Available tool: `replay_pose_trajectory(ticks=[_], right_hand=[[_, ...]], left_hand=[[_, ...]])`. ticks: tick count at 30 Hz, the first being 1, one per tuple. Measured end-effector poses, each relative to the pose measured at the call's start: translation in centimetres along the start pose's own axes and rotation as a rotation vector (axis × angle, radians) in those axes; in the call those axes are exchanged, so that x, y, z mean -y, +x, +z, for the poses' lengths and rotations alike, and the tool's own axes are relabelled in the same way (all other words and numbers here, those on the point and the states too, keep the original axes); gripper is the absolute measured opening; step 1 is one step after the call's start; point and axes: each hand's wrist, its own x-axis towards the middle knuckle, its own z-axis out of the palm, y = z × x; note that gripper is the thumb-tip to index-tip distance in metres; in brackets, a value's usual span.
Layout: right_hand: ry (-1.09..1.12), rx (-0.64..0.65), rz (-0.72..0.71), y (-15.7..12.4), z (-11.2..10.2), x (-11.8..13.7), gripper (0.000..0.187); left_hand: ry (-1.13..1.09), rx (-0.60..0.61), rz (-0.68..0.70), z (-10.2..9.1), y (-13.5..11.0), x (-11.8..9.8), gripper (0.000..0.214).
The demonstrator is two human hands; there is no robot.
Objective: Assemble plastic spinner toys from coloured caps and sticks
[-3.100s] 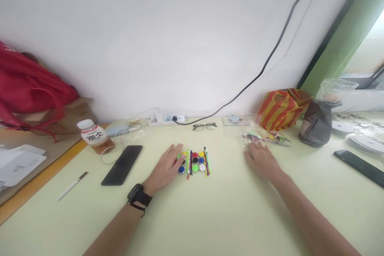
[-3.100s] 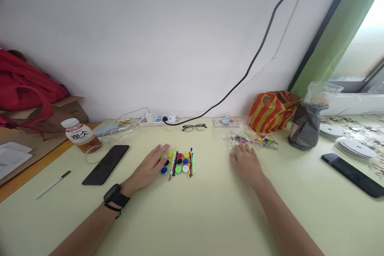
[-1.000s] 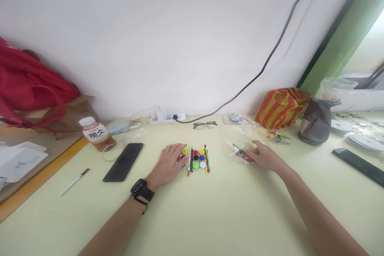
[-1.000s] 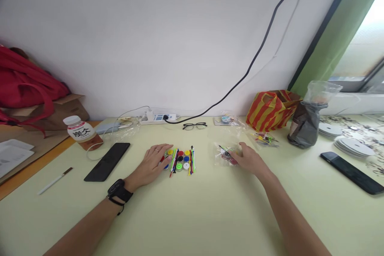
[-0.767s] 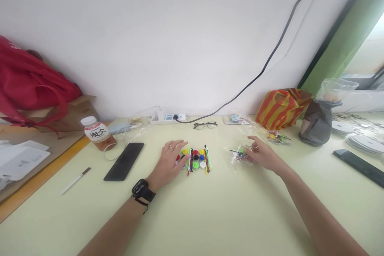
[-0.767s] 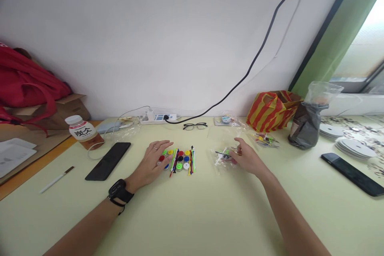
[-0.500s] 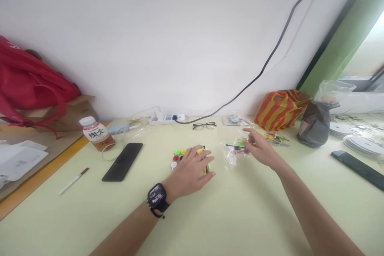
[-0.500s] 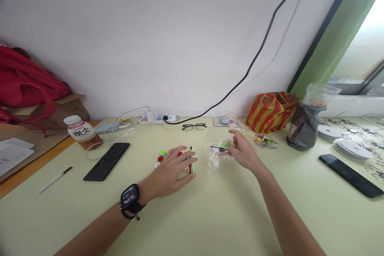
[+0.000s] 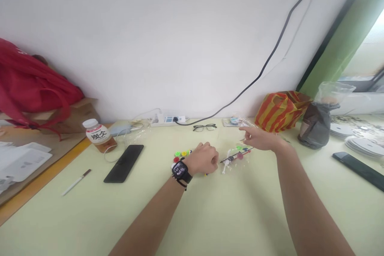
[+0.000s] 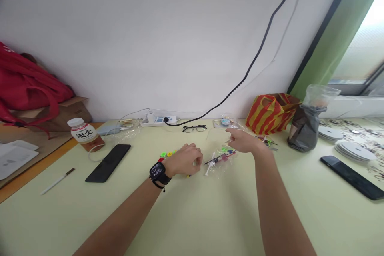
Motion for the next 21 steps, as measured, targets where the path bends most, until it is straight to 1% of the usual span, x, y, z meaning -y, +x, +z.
replay_pose_trajectory(ticks=[4, 7, 10, 13, 15, 17, 18, 19, 21], right_hand=[[0.034, -0.016, -0.017, -0.8, -1.6, 0.1, 0.062], [0.118, -0.084, -0.076, -1.6, -2.7, 1.2, 0.064], [0.141, -0.143, -0.116, -2.4, -3.4, 2.4, 0.06], [0.125, -0.193, -0.114, -2.8, -3.8, 3.2, 0.049], [0.111, -0.235, -0.109, -2.8, -4.1, 3.6, 0.033], [0.082, -0.264, -0.096, -2.9, -4.3, 3.9, 0.017], [0.062, -0.27, -0.083, -2.9, -4.4, 4.0, 0.017], [0.042, -0.263, -0.069, -2.9, -4.5, 4.0, 0.023], [0.017, -0.207, -0.046, -3.0, -4.7, 4.1, 0.035]], left_hand=[[-0.078, 0.006, -0.08, -0.9, 1.3, -0.2, 0.017], [-0.147, 0.096, -0.133, -1.4, 2.4, -0.7, 0.031], [-0.144, 0.179, -0.184, -1.4, 2.9, -1.2, 0.042], [-0.112, 0.213, -0.171, -1.0, 2.9, -1.6, 0.048], [-0.114, 0.219, -0.166, -0.7, 2.8, -1.7, 0.047], [-0.122, 0.214, -0.177, -0.5, 2.8, -1.7, 0.04], [-0.128, 0.207, -0.185, -0.3, 2.8, -1.7, 0.037], [-0.135, 0.198, -0.193, -0.2, 2.9, -1.7, 0.033], [-0.147, 0.185, -0.207, -0.1, 3.1, -1.6, 0.03]])
